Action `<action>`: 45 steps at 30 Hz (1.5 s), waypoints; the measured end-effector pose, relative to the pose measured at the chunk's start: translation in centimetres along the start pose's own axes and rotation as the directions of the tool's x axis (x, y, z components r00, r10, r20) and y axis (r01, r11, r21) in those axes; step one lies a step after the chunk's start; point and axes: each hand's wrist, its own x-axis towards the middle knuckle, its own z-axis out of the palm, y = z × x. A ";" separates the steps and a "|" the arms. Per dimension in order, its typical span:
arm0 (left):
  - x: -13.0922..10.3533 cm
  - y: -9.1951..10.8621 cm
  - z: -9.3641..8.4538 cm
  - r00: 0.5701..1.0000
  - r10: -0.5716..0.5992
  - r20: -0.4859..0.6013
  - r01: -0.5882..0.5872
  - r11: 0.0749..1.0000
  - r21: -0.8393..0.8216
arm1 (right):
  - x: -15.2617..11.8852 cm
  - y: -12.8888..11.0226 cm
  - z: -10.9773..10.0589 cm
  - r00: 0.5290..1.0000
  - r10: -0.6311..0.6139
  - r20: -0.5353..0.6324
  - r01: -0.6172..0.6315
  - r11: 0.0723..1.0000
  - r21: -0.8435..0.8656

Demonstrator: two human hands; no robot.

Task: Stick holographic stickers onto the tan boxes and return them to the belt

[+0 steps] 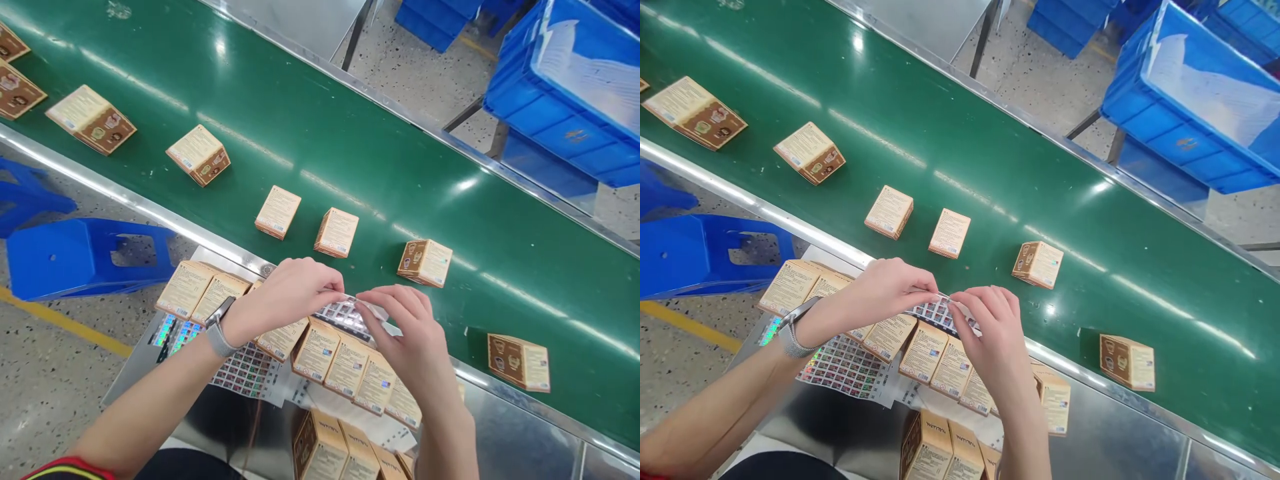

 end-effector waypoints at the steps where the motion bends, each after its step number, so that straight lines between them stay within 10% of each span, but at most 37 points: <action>1: 0.1 0.0 0.0 1.000 0.003 -0.006 -0.003 1.000 0.007 | -0.1 -0.1 0.3 0.998 -0.036 -0.045 0.034 0.998 -0.045; 18: 1.6 0.4 0.1 0.993 -0.113 0.030 0.115 0.992 -0.059 | -0.2 1.2 3.1 0.924 -0.270 -0.271 0.190 0.938 -0.289; 23: 2.4 -0.8 0.7 0.993 -0.115 0.018 0.116 0.991 -0.070 | -0.2 2.8 3.5 0.940 -0.024 -0.340 0.059 0.994 0.092; 25: 3.0 -1.6 1.2 1.000 -0.012 0.021 0.012 1.000 -0.029 | 0.1 4.5 4.1 0.881 0.305 -0.361 -0.146 0.902 0.406; 27: 3.9 -2.2 2.0 0.986 0.140 0.088 -0.142 0.990 0.016 | 0.7 6.7 5.1 0.710 0.637 -0.300 -0.318 0.671 0.670; 31: 6.2 -2.9 4.0 0.934 0.268 0.238 -0.301 0.946 0.116 | 2.4 10.6 7.7 0.454 0.883 -0.115 -0.343 0.293 0.893; 45: 8.5 -1.7 7.0 0.927 0.207 0.312 -0.290 0.923 0.251 | 2.8 12.3 9.3 0.364 0.895 -0.257 -0.456 0.412 0.789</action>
